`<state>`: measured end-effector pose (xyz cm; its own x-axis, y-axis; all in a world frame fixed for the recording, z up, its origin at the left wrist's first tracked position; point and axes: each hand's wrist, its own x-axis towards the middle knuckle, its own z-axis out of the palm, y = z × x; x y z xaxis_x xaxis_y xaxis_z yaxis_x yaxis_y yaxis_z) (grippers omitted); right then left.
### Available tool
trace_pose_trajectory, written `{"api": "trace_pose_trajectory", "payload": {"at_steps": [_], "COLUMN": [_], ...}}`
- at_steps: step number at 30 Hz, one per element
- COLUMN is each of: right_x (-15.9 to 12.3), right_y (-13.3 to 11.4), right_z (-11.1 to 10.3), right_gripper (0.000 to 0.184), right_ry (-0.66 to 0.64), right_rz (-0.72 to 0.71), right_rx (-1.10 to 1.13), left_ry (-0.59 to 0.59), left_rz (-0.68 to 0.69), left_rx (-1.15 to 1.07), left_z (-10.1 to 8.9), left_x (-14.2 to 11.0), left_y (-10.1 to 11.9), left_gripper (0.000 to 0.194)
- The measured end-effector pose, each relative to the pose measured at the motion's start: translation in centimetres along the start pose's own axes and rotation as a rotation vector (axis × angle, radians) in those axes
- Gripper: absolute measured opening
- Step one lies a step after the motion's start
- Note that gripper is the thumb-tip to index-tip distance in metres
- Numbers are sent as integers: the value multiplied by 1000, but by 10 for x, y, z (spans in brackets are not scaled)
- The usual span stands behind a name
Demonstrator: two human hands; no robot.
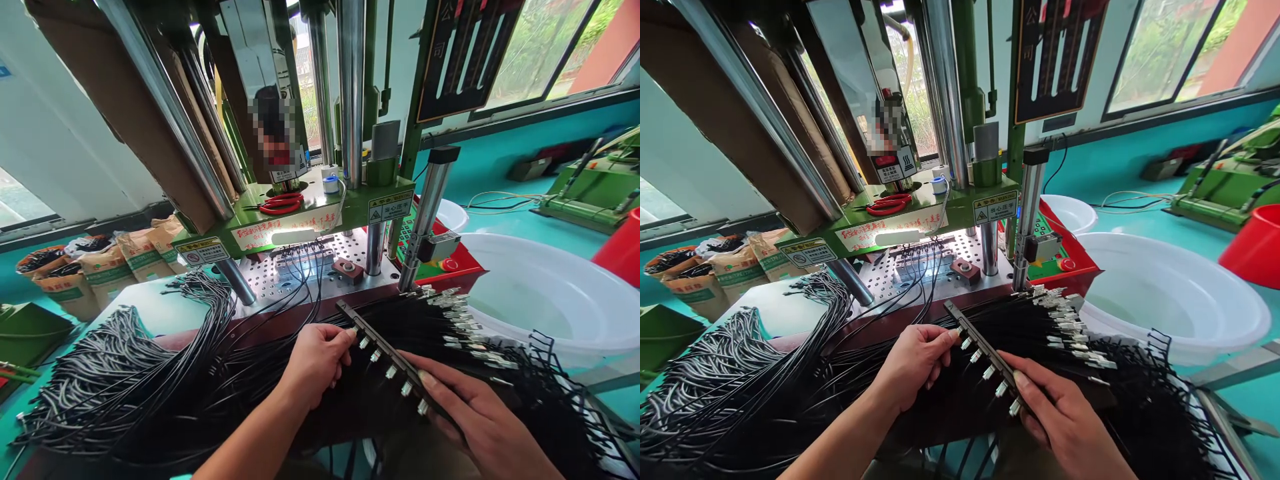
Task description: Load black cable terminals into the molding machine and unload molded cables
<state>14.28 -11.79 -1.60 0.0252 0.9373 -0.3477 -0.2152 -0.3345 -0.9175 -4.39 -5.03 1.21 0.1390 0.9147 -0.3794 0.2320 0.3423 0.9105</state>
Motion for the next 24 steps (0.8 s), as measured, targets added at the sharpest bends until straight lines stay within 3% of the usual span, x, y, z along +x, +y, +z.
{"api": "trace_pose_trajectory", "payload": {"at_steps": [9, 11, 13, 15, 17, 20, 22, 24], "right_x": [6, 15, 28, 42, 55, 74, 86, 97], "right_y": [2, -5, -18, -35, -53, -73, -77, -72], "right_z": [-4, -7, -9, -10, -9, -1, 5, 9], "right_gripper": [52, 56, 57, 53, 46, 34, 31, 30], "right_ry": [-122, -172, -171, -106, -52, -51, -77, -85], "right_rz": [-23, -18, -15, -56, -162, -340, -423, -474], "right_rx": [-81, -111, -209, -411, -664, -977, -1109, -1167], "left_ry": [3, 64, 209, 340, 400, 383, 217, 99], "left_rz": [-18, 97, 311, 482, 529, 384, 89, -73], "left_rx": [29, 200, 429, 576, 632, 466, 101, -49], "left_z": [1, -5, -17, -36, -59, -88, -98, -98], "left_x": [8, 0, -14, -26, -27, -1, 30, 61], "left_y": [-2, 9, 28, 51, 70, 80, 71, 55], "left_gripper": [29, 28, 27, 27, 26, 19, 27, 30]}}
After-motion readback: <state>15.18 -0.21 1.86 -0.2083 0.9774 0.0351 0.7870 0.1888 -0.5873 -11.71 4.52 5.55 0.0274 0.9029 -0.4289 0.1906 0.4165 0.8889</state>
